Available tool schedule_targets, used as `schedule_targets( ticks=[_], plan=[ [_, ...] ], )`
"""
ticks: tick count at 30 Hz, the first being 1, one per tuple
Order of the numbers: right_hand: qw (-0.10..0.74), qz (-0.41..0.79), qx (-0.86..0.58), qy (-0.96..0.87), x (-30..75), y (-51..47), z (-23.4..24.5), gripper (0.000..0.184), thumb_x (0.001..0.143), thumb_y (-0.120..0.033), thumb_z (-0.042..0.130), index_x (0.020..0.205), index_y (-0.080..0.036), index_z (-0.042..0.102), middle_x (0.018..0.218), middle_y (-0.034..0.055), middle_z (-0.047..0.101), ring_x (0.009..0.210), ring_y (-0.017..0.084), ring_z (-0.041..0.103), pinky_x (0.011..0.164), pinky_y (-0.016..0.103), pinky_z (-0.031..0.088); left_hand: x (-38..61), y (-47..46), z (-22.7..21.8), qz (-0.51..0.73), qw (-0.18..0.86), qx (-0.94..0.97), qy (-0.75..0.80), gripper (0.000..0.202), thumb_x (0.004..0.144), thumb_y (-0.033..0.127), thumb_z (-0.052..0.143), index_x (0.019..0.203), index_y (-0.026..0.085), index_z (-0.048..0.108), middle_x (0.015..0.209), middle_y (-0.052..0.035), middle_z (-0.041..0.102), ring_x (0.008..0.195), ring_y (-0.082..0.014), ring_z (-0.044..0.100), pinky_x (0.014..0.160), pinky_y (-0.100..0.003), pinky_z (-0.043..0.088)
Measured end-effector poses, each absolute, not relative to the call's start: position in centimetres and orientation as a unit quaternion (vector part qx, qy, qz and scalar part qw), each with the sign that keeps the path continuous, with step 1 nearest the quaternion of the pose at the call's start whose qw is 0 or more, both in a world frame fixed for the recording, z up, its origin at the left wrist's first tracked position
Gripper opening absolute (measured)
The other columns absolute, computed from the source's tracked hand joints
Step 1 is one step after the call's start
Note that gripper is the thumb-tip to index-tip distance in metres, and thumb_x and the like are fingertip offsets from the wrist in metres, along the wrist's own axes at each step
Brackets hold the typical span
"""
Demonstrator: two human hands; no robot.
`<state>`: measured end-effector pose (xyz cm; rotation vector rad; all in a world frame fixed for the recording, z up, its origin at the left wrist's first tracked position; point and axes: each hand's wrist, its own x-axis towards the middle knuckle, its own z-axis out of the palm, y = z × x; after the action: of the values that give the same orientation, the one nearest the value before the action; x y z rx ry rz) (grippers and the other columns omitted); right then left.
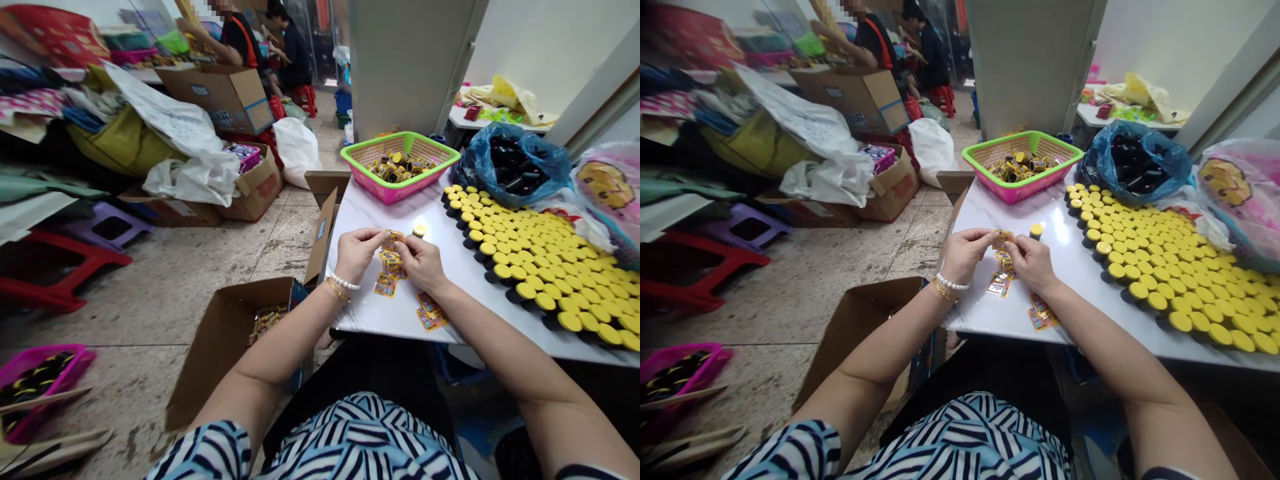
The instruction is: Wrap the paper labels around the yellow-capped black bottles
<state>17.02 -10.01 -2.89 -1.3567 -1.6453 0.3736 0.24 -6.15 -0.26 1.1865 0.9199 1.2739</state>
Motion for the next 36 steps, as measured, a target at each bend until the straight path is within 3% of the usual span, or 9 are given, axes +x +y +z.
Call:
schedule_targets(
  ticks=[6,14,23,27,29,32,34,36],
  plan=[
    [0.467,0.135,-0.56,-0.671,16.8,-10.0,-2.7,0.043,0.097,-0.046,0.058,0.063,-0.022,0.047,0.058,-0.0035,0.044,0.057,0.012,0.039,0.058,0.029,0.031,0.4,-6.3,0.0,0.546,0.532,0.505,0.405,0.029,0.065,0.039,0.093,0.079,0.015,0.084,0.085,-0.0093,0.08,0.081,-0.0186,0.069,0.08,-0.032,0.055],
    [0.463,0.142,-0.562,-0.671,17.1,-9.9,-2.5,0.046,0.096,-0.046,0.061,0.061,-0.022,0.046,0.056,-0.004,0.042,0.055,0.011,0.036,0.057,0.029,0.028,0.6,-6.3,-0.1,0.535,0.541,0.503,0.41,0.031,0.064,0.042,0.093,0.077,0.015,0.083,0.072,-0.0069,0.075,0.074,-0.0169,0.065,0.067,-0.028,0.051],
    [0.444,0.153,-0.559,-0.683,17.6,-10.0,-2.3,0.038,0.096,-0.043,0.059,0.065,-0.022,0.06,0.056,-0.0024,0.05,0.055,0.012,0.042,0.056,0.029,0.031,0.6,-6.2,-0.4,0.486,0.557,0.55,0.389,0.038,0.065,0.049,0.092,0.074,0.014,0.079,0.064,-0.0028,0.067,0.061,-0.0115,0.056,0.06,-0.026,0.045],
    [0.426,0.157,-0.52,-0.724,19.3,-9.9,-1.2,0.031,0.095,-0.046,0.063,0.078,-0.022,0.073,0.067,0.0005,0.063,0.063,0.015,0.053,0.063,0.029,0.043,0.4,-5.5,-1.0,0.43,0.618,0.535,0.384,0.038,0.064,0.047,0.093,0.074,0.014,0.078,0.059,-0.0011,0.062,0.05,-0.0059,0.04,0.048,-0.024,0.029],
    [0.449,0.078,-0.533,-0.713,20.8,-9.2,-1.0,0.025,0.092,-0.046,0.069,0.096,-0.022,0.077,0.094,0.0064,0.073,0.084,0.021,0.063,0.079,0.034,0.051,0.2,-4.9,-1.4,0.417,0.667,0.484,0.383,0.036,0.066,0.046,0.092,0.076,0.015,0.079,0.067,-0.0036,0.068,0.048,-0.004,0.034,0.044,-0.024,0.02],
    [0.424,-0.02,-0.561,-0.71,22.9,-7.4,-1.7,0.033,0.087,-0.032,0.072,0.117,-0.022,0.076,0.123,0.0131,0.07,0.112,0.03,0.063,0.103,0.046,0.048,0.0,-3.9,-1.8,0.391,0.733,0.422,0.362,0.032,0.067,0.04,0.09,0.086,0.016,0.081,0.101,-0.0104,0.079,0.05,-0.0038,0.039,0.041,-0.023,0.019],
    [0.398,0.002,-0.574,-0.715,23.8,-6.4,-2.5,0.029,0.084,-0.024,0.069,0.112,-0.02,0.078,0.117,0.0135,0.072,0.109,0.029,0.064,0.105,0.048,0.048,-0.2,-3.4,-1.8,0.372,0.759,0.399,0.354,0.03,0.068,0.037,0.089,0.088,0.016,0.08,0.112,-0.0123,0.079,0.052,-0.0043,0.042,0.039,-0.022,0.02],
    [0.434,0.079,-0.586,-0.68,24.2,-5.9,-2.8,0.024,0.082,-0.023,0.069,0.104,-0.019,0.078,0.103,0.011,0.074,0.096,0.026,0.067,0.097,0.046,0.053,-0.3,-3.0,-1.8,0.364,0.772,0.38,0.357,0.028,0.069,0.036,0.088,0.086,0.016,0.078,0.113,-0.0135,0.079,0.051,-0.0044,0.043,0.037,-0.021,0.019]
  ],
)
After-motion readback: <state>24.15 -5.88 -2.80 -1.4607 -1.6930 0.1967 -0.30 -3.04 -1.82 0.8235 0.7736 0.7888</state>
